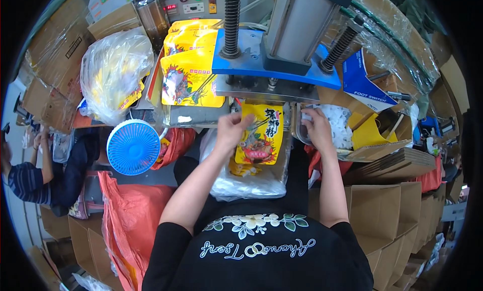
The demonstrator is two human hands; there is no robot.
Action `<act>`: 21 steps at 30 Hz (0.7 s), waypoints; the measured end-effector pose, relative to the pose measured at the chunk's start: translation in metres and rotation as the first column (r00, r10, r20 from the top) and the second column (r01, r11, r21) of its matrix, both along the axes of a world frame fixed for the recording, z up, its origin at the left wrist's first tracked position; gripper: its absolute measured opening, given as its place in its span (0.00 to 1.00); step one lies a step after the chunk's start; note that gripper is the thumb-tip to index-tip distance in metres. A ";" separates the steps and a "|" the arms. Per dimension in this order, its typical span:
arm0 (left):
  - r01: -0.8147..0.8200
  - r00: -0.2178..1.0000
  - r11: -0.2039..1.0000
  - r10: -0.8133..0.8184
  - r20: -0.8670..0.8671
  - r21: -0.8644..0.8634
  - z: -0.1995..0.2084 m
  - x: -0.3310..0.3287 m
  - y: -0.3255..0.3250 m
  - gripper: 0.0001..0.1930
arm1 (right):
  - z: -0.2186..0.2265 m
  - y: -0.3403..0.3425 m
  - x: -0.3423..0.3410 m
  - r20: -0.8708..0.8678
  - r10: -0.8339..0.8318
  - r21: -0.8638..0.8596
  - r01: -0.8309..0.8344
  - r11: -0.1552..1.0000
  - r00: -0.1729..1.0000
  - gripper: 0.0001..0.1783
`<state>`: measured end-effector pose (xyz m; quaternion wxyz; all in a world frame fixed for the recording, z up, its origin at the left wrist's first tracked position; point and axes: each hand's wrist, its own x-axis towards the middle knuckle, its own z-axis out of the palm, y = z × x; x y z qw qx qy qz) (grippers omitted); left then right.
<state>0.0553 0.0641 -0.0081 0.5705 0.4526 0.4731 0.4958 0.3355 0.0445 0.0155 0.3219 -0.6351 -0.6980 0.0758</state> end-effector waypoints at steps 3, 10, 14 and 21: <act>-0.038 0.764 0.853 0.360 -0.535 0.520 0.028 -0.048 0.018 0.23 | 0.014 -0.005 -0.001 -0.134 0.005 -0.068 -0.014 0.998 0.991 0.13; 0.116 0.407 0.779 0.529 -0.745 0.616 -0.008 -0.114 -0.019 0.14 | 0.010 -0.015 0.001 -0.693 0.014 -0.082 -0.098 0.992 0.721 0.10; -0.014 0.739 0.869 0.342 -0.581 0.494 0.040 -0.086 -0.037 0.05 | 0.033 -0.026 -0.019 -0.682 0.086 -0.031 -0.147 0.989 0.726 0.13; 0.121 0.928 0.898 0.050 -0.370 0.424 0.008 -0.048 -0.074 0.06 | 0.064 -0.043 -0.087 -0.506 0.332 -0.074 -0.423 0.903 0.796 0.11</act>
